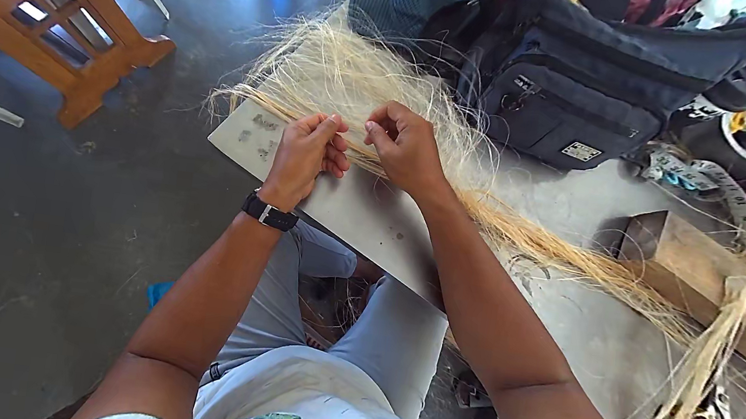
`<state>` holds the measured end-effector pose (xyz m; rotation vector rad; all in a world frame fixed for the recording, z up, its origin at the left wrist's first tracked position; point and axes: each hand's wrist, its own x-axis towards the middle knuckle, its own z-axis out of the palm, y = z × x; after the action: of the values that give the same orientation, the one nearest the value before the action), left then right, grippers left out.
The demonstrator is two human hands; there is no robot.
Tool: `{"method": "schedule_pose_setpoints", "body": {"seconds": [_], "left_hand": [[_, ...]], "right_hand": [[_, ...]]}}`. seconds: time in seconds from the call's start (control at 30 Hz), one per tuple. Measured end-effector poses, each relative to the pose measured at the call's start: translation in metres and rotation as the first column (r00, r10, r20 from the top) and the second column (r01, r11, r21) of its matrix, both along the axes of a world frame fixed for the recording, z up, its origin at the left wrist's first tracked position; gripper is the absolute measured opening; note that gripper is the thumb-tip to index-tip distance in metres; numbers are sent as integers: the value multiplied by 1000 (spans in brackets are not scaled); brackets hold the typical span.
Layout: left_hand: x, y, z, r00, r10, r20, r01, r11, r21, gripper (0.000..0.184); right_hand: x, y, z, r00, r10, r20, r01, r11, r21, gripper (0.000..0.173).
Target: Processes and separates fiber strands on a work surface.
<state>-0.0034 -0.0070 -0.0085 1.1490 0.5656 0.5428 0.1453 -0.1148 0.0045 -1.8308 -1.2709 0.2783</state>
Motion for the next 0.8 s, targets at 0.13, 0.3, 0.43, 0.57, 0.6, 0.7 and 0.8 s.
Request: {"method": "schedule_pose_setpoints", "body": {"seconds": [0.13, 0.3, 0.43, 0.57, 0.6, 0.7, 0.8], "left_hand": [[3, 2, 1, 1000, 1, -29, -2, 1000, -28, 27], [5, 5, 1, 999, 34, -15, -35, 996, -86, 25], [4, 8, 3, 998, 51, -22, -53, 987, -150, 24], [3, 9, 6, 999, 31, -19, -34, 979, -199, 24], [2, 10, 7, 1000, 8, -27, -14, 977, -212, 25], [-1, 15, 7, 996, -84, -39, 72, 969, -237, 28], [-1, 16, 6, 996, -89, -23, 81, 966, -244, 23]], "right_hand": [[-1, 0, 0, 999, 41, -11, -41, 999, 3, 13], [-1, 0, -1, 994, 105, 8, -105, 994, -17, 13], [-1, -1, -1, 989, 150, 13, -150, 989, -17, 13], [0, -2, 1, 985, 172, -2, -172, 985, -22, 15], [0, -2, 1, 985, 171, -8, -172, 985, -25, 15], [1, -2, 2, 986, 164, -25, -165, 986, -35, 15], [0, -2, 3, 985, 167, -33, -168, 984, -54, 14]]}}
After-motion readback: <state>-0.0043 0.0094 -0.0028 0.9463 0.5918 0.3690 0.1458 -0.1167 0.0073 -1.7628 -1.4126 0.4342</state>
